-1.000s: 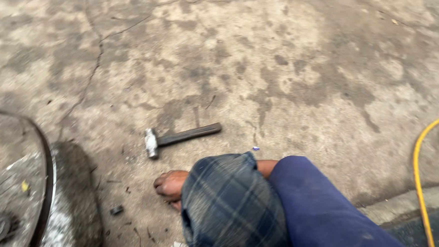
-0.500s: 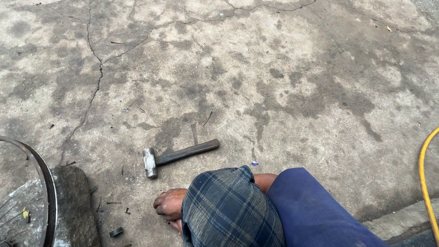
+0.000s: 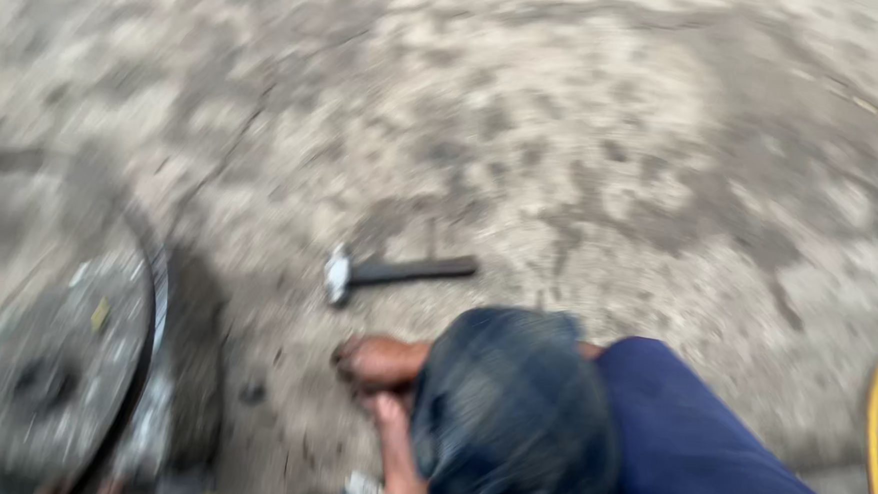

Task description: The person is repairing a bicycle wheel by hammering the rim against a stone block. They repeatedly position the rim and strike it with a hammer to adjust its shape.

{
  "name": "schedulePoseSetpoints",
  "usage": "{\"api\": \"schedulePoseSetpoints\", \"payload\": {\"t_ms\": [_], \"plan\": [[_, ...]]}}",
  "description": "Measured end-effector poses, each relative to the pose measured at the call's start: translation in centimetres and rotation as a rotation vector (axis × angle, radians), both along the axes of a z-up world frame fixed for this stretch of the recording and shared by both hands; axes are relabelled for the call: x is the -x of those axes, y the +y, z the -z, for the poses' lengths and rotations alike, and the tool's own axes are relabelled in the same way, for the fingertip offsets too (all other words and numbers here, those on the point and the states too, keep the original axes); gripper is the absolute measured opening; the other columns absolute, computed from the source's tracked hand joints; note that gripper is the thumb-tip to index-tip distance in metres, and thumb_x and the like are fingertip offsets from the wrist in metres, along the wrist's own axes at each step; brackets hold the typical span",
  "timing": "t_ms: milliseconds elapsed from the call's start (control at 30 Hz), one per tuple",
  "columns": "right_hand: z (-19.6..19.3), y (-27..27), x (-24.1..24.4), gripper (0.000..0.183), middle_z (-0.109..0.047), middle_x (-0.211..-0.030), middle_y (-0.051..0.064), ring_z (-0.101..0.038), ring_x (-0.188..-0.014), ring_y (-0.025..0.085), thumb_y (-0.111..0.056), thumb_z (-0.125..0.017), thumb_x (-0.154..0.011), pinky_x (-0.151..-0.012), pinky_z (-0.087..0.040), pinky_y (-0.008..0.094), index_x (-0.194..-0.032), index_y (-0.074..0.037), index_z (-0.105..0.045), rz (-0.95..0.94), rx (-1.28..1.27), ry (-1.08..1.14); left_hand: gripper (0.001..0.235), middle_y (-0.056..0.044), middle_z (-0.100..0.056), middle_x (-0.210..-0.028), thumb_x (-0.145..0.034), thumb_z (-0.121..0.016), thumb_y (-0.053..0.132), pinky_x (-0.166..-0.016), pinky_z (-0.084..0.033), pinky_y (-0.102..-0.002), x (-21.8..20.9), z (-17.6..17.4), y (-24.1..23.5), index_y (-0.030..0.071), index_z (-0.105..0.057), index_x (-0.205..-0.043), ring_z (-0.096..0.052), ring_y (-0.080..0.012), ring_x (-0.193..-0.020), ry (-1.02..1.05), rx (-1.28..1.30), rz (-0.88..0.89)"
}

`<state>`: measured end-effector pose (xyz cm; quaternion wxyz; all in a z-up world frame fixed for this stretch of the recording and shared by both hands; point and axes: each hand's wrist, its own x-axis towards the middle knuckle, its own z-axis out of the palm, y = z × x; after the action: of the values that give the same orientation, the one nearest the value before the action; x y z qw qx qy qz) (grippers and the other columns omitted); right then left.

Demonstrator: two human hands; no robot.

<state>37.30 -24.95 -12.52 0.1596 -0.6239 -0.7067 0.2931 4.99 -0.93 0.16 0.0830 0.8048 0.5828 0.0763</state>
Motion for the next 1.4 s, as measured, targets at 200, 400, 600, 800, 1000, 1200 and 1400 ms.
{"api": "schedulePoseSetpoints", "payload": {"t_ms": [200,400,600,800,1000,1200,1400], "plan": [[-0.5,0.4,-1.1,0.030,-0.064,-0.132,0.019,-0.061,-0.116,0.039,-0.022,-0.072,-0.084,-0.097,-0.051,0.049,-0.107,-0.004,-0.073,-0.030,-0.065,0.005,0.080,-0.020,-0.055,-0.148,-0.083,-0.079,0.068,-0.114,-0.016,-0.070,3.7,0.6,-1.8,0.014,-0.065,-0.140,-0.040,-0.0401,-0.143,-0.173,-0.135,0.047],[-5.1,2.8,-0.8,0.037,-0.060,-0.137,0.017,-0.060,-0.123,0.038,-0.028,-0.069,-0.089,-0.103,-0.049,0.048,-0.118,-0.006,-0.069,-0.085,0.018,-0.056,0.075,-0.010,-0.065,-0.133,-0.071,-0.084,0.064,-0.119,0.000,-0.068,1.4,-4.4,-1.2,0.016,-0.069,-0.127,-0.049,-0.0311,-0.132,-0.033,0.119,-0.093],[-6.8,7.2,-0.9,0.057,-0.052,-0.147,0.021,-0.054,-0.128,0.042,-0.030,-0.070,-0.091,-0.105,-0.047,0.049,-0.140,-0.007,-0.054,-0.124,-0.050,-0.120,0.077,-0.010,-0.066,-0.129,-0.070,-0.084,0.065,-0.121,-0.005,-0.067,1.7,-5.7,-1.2,0.015,-0.069,-0.127,-0.052,-0.0309,-0.130,-0.112,0.105,-0.010],[-8.3,12.4,3.3,0.071,-0.041,-0.154,0.026,-0.052,-0.128,0.046,-0.029,-0.072,-0.086,-0.105,-0.046,0.049,-0.150,-0.015,-0.046,-0.387,-0.099,-0.204,0.084,-0.010,-0.065,-0.128,-0.063,-0.089,0.057,-0.122,-0.007,-0.066,2.4,-5.1,-1.4,0.014,-0.065,-0.131,-0.048,-0.0313,-0.134,-0.197,0.081,0.016],[-5.7,14.9,5.8,0.058,-0.047,-0.150,0.022,-0.053,-0.128,0.044,-0.026,-0.070,-0.087,-0.104,-0.047,0.048,-0.142,-0.016,-0.054,-0.498,-0.119,-0.343,0.087,-0.013,-0.060,-0.138,-0.067,-0.089,0.056,-0.127,-0.013,-0.057,3.7,-3.3,-1.3,0.012,-0.061,-0.137,-0.045,-0.0324,-0.141,-0.384,-0.035,0.018],[-3.9,14.1,4.9,0.030,-0.064,-0.131,0.015,-0.061,-0.125,0.034,-0.024,-0.060,-0.100,-0.106,-0.053,0.042,-0.128,-0.012,-0.062,-0.332,0.082,-0.463,0.085,-0.014,-0.059,-0.135,-0.067,-0.088,0.055,-0.122,-0.009,-0.061,4.6,-2.8,-0.8,0.016,-0.061,-0.138,-0.040,-0.0377,-0.140,-0.390,-0.162,0.014],[-6.0,13.9,4.8,0.046,-0.070,-0.126,0.017,-0.070,-0.109,0.030,-0.023,-0.065,-0.094,-0.091,-0.056,0.043,-0.136,-0.006,-0.055,0.050,0.110,0.080,0.039,-0.007,-0.070,-0.114,-0.081,-0.082,0.047,-0.121,-0.007,-0.069,3.8,-3.2,0.2,0.023,-0.076,-0.112,-0.055,-0.0290,-0.124,-0.402,-0.157,-0.046]]}}
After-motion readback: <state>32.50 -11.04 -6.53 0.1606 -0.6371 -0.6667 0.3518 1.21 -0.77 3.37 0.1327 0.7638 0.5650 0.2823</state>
